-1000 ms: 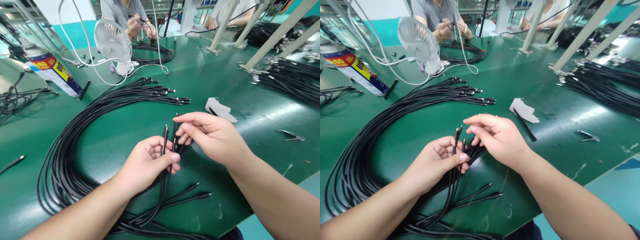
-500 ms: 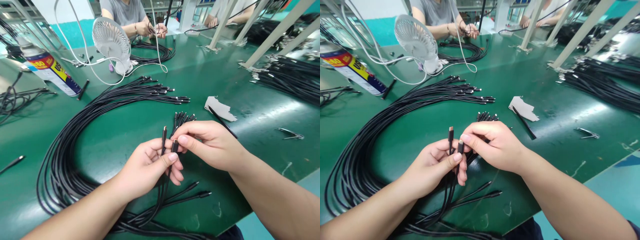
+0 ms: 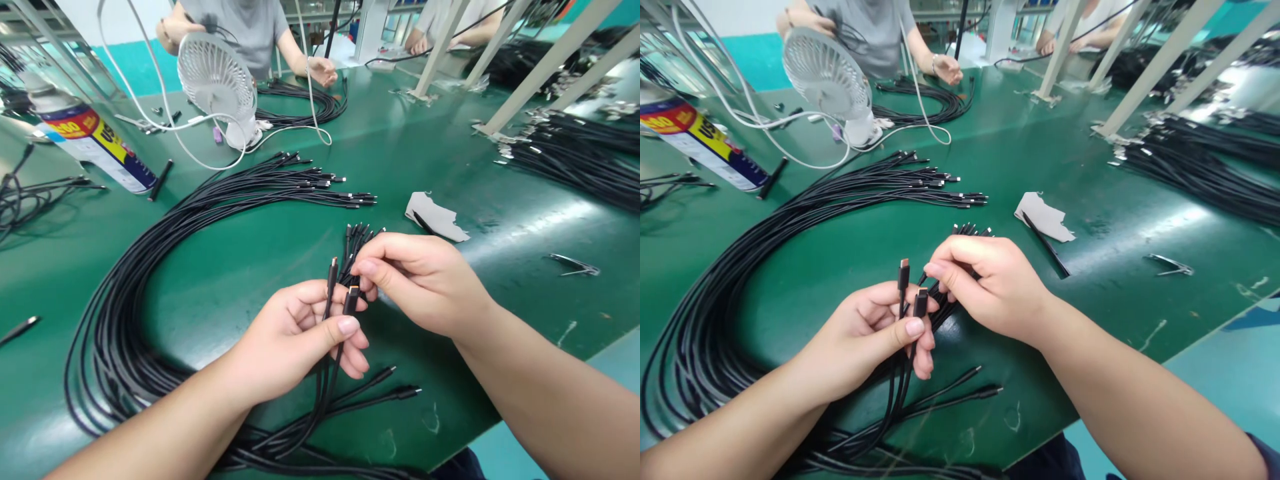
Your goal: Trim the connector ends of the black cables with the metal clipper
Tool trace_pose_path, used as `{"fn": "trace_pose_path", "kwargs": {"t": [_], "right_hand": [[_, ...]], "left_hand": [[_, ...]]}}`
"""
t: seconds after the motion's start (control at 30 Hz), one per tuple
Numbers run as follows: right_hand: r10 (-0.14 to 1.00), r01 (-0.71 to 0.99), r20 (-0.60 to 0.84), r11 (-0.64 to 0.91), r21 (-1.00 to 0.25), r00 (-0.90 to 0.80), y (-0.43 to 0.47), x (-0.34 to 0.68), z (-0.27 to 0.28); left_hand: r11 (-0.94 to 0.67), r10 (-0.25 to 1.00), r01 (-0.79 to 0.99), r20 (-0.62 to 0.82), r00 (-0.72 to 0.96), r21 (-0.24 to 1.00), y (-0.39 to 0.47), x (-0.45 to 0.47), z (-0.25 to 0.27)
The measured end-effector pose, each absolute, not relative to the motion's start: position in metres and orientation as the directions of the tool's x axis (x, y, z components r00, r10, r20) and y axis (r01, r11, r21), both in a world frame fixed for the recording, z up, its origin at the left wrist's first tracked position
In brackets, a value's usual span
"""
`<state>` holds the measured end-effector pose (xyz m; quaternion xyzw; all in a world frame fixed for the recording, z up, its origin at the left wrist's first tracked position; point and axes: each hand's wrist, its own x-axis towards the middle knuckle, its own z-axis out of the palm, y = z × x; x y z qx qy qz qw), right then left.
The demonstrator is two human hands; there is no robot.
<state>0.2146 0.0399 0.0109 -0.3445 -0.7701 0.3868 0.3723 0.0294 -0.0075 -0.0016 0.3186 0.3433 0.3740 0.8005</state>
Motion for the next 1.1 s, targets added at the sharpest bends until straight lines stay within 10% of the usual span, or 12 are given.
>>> {"fn": "trace_pose_path", "kwargs": {"t": [1.1], "right_hand": [[0.768, 0.297, 0.283, 0.518, -0.802, -0.575, 0.043, 0.222, 0.014]], "left_hand": [[0.465, 0.831, -0.317, -0.283, 0.478, 0.827, -0.008, 0.031, -0.012]]}}
